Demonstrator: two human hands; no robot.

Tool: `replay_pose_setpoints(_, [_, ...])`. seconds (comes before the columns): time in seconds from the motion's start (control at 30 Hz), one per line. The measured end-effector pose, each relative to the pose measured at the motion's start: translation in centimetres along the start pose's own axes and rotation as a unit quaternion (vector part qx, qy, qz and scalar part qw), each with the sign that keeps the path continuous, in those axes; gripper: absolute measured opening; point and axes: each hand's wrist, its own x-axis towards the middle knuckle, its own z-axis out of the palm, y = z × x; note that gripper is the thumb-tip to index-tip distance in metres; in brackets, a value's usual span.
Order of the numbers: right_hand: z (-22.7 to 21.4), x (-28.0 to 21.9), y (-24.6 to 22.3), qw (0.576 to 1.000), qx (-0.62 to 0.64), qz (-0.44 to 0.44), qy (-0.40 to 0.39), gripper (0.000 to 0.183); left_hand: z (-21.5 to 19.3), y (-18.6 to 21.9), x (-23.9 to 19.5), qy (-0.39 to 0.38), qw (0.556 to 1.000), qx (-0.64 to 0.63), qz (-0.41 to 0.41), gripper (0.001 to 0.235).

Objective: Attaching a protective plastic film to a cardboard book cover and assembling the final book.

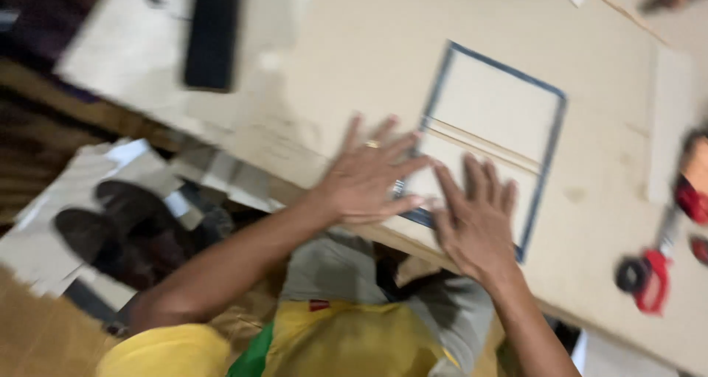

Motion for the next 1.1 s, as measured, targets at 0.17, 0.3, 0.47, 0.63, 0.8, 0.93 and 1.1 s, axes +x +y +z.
replay_pose_setpoints(0.17, [-1.7, 0.2, -0.2, 0.992, 0.105, 0.070, -0.006, 0.067, 3.9, -4.5, 0.0, 0.318, 0.943, -0.096, 0.006, 0.069])
replay_pose_setpoints(0.3, [-3.8, -4.0, 0.2, 0.927, 0.339, 0.109, 0.121, 0.071, -1.6, -12.3, -3.9, 0.443, 0.882, -0.090, -0.133, 0.067])
replay_pose_setpoints(0.47, [-0.4, -9.2, 5.0, 0.922, 0.178, 0.080, 0.333, 0.038, -3.0, -19.1, -4.8, 0.373, 0.842, -0.001, -0.390, 0.093])
replay_pose_setpoints(0.63, [1.1, -11.2, 4.1, 0.855, 0.299, 0.254, 0.340, 0.034, -3.5, -21.1, -1.7, 0.347, 0.823, 0.036, -0.449, 0.094])
replay_pose_setpoints(0.8, [4.0, -12.4, 7.1, 0.874, 0.196, 0.260, 0.360, 0.037, -1.0, -23.3, 0.0, 0.321, 0.822, 0.123, -0.454, 0.079])
replay_pose_setpoints(0.93, [1.7, -11.7, 6.0, 0.864, 0.293, 0.246, 0.327, 0.041, -2.2, -23.2, -0.9, 0.277, 0.837, 0.133, -0.454, 0.103])
replay_pose_setpoints(1.1, [0.3, -11.6, 7.4, 0.915, 0.249, 0.228, 0.221, 0.046, -3.8, -13.7, -2.2, 0.309, 0.872, 0.085, -0.370, 0.104])
